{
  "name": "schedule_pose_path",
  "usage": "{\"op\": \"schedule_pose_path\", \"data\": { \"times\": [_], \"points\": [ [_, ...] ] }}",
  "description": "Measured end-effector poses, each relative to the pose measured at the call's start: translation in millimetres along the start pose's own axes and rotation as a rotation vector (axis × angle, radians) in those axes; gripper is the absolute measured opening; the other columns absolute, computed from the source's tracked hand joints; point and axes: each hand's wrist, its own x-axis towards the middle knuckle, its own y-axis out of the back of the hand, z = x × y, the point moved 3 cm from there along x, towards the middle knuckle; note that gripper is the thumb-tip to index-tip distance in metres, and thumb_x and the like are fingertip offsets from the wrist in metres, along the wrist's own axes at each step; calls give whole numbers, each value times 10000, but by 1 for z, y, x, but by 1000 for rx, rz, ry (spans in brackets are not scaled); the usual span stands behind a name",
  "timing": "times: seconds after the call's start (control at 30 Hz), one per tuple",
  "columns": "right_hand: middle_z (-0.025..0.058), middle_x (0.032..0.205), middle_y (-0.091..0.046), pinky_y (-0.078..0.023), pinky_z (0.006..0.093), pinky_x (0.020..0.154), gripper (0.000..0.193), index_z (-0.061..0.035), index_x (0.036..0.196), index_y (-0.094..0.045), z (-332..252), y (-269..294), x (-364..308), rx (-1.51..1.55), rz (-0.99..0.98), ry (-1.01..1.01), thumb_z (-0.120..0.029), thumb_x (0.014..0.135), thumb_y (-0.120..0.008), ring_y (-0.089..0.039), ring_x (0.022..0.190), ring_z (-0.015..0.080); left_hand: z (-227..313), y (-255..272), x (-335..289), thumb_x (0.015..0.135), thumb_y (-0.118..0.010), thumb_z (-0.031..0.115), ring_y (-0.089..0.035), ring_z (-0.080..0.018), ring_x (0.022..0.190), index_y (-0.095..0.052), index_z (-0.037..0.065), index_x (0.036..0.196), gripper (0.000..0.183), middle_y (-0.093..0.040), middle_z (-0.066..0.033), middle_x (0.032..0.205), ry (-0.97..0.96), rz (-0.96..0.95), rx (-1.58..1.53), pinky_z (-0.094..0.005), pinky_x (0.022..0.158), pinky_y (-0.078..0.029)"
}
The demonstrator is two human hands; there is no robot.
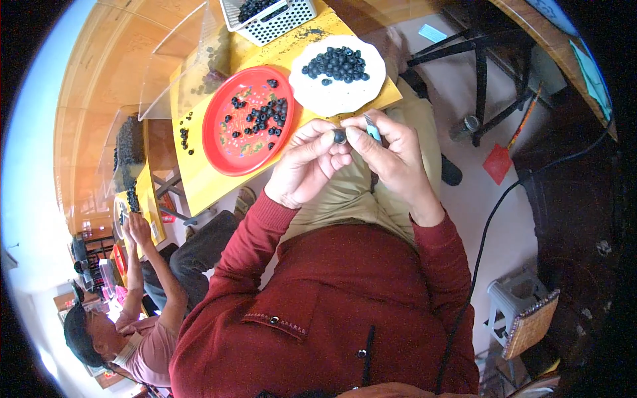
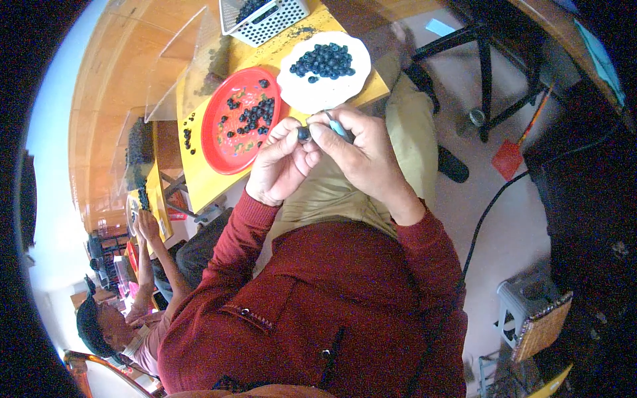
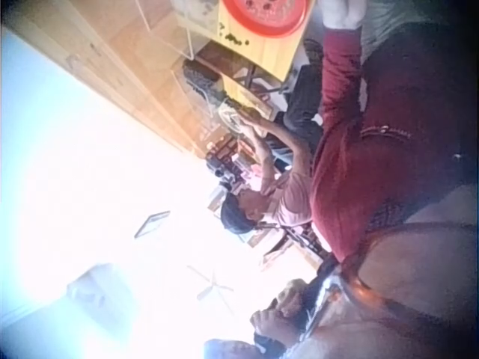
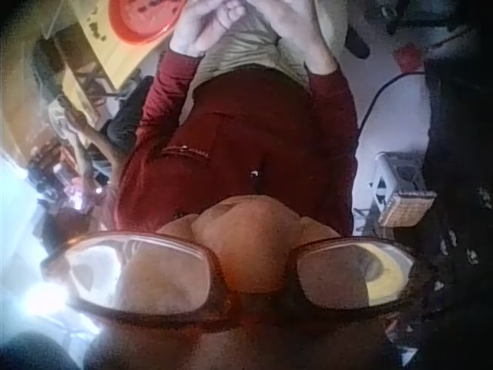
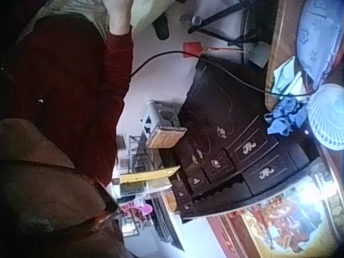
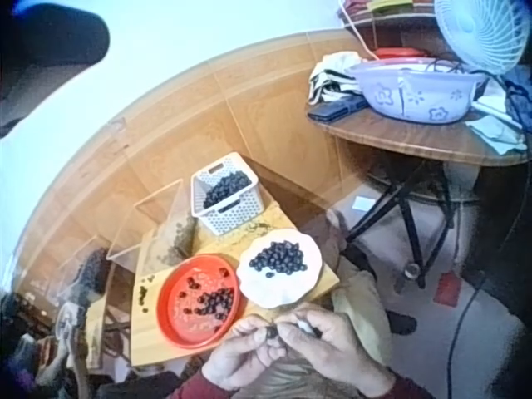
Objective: Sorting dark berries from one container to another on a tabletop.
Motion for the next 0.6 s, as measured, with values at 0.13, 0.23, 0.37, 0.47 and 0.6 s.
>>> {"op": "schedule_pose_path", "data": {
  "times": [0.13, 0.23, 0.37, 0.47, 0.6],
  "points": [
    [112, 963, -640, -478, 265, 759, 259, 66, 1075, -609, -4, 5, -4, -270, 24, 120, -154, 939, -590, -606, 872, 134, 8, 10, -2, 925, -600, 88, -656, -179, 870, -628, 34, 1060, 148, -669, -87, 961, -41, 57, 65, -352, 817, -565],
    [174, 1028, -626, -490, 313, 794, 306, 69, 1136, -583, -6, 2, -7, -444, 22, 221, -176, 954, -562, -631, 918, 228, 9, 11, -3, 923, -604, 86, -654, -175, 878, -628, 31, 1056, 146, -670, -89, 966, -49, 65, 69, -345, 817, -564],
    [227, 1050, -598, -485, 384, 807, 358, 74, 1189, -556, -12, -10, -12, -497, 9, 362, -209, 971, -529, -622, 957, 335, 3, 7, -3, 926, -602, 93, -648, -166, 892, -628, 38, 1061, 148, -672, -85, 988, -50, 89, 76, -329, 825, -553],
    [221, 1005, -590, -483, 385, 792, 367, 76, 1191, -555, -10, -12, -13, -521, -13, 412, -208, 959, -548, -614, 914, 344, 0, 3, -3, 928, -602, 100, -646, -161, 902, -630, 48, 1069, 153, -672, -78, 1005, -62, 73, 72, -316, 827, -542],
    [192, 951, -585, -485, 380, 740, 366, 66, 1187, -567, -8, -10, -14, -549, 2, 427, -183, 922, -600, -609, 843, 323, -4, 2, -3, 929, -601, 105, -643, -155, 912, -632, 55, 1074, 157, -672, -72, 1009, -56, 55, 72, -310, 829, -536]
  ]
}}
